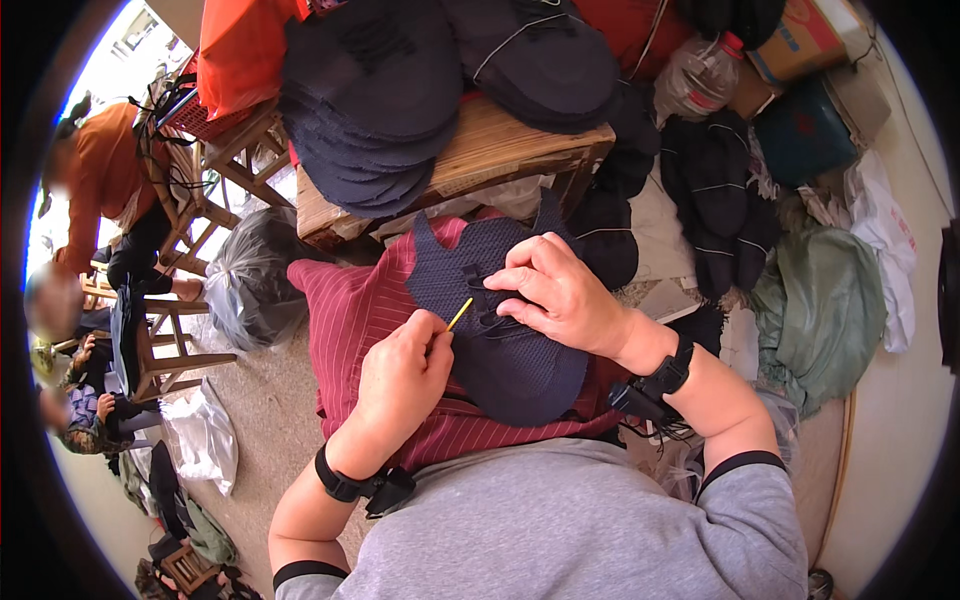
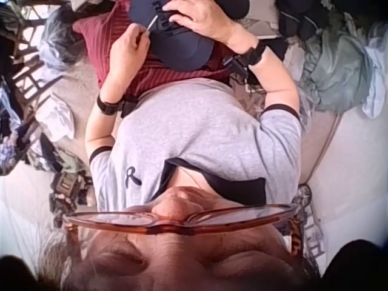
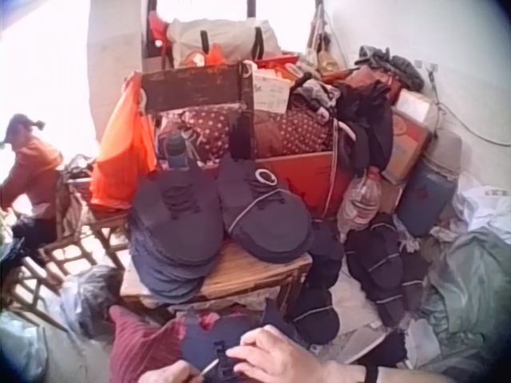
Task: The recorder is assembling shoe uppers, specifically threading or marking components and bundling them together.
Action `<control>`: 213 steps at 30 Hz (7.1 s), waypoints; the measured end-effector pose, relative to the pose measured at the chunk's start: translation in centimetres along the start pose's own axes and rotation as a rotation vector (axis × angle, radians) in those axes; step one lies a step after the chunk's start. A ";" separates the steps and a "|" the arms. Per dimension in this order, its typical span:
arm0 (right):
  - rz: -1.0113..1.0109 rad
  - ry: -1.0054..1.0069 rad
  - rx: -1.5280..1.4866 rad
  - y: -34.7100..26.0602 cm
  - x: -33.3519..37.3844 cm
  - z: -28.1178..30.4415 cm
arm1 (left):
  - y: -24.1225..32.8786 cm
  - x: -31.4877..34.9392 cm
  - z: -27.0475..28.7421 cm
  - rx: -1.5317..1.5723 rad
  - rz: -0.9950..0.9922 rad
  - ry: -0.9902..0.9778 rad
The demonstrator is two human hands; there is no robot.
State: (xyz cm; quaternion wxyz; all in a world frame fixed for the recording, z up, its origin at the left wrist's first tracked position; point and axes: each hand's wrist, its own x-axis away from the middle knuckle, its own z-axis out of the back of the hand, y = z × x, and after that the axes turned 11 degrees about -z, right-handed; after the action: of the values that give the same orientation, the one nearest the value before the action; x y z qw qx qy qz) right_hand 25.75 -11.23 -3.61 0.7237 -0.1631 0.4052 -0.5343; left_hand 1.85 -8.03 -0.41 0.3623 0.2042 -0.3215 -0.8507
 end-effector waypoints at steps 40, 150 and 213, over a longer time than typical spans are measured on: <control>-0.224 -0.125 -0.282 1.3 -1.9 0.8 | -2.3 -4.9 -0.6 0.445 0.193 -0.181; -0.666 -0.477 -0.258 -0.5 -4.7 3.0 | -2.1 -3.7 -1.5 0.304 0.224 -0.153; -0.356 -0.302 -0.112 2.4 2.5 7.4 | 0.3 -4.3 -2.6 -0.348 -0.650 -0.091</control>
State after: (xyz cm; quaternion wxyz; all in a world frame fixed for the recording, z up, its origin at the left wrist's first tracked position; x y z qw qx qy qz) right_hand 33.15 -13.99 -1.69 0.6605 -0.3500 0.2863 -0.5994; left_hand 6.27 -5.97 -1.56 0.0879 0.1929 -0.1060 -0.9715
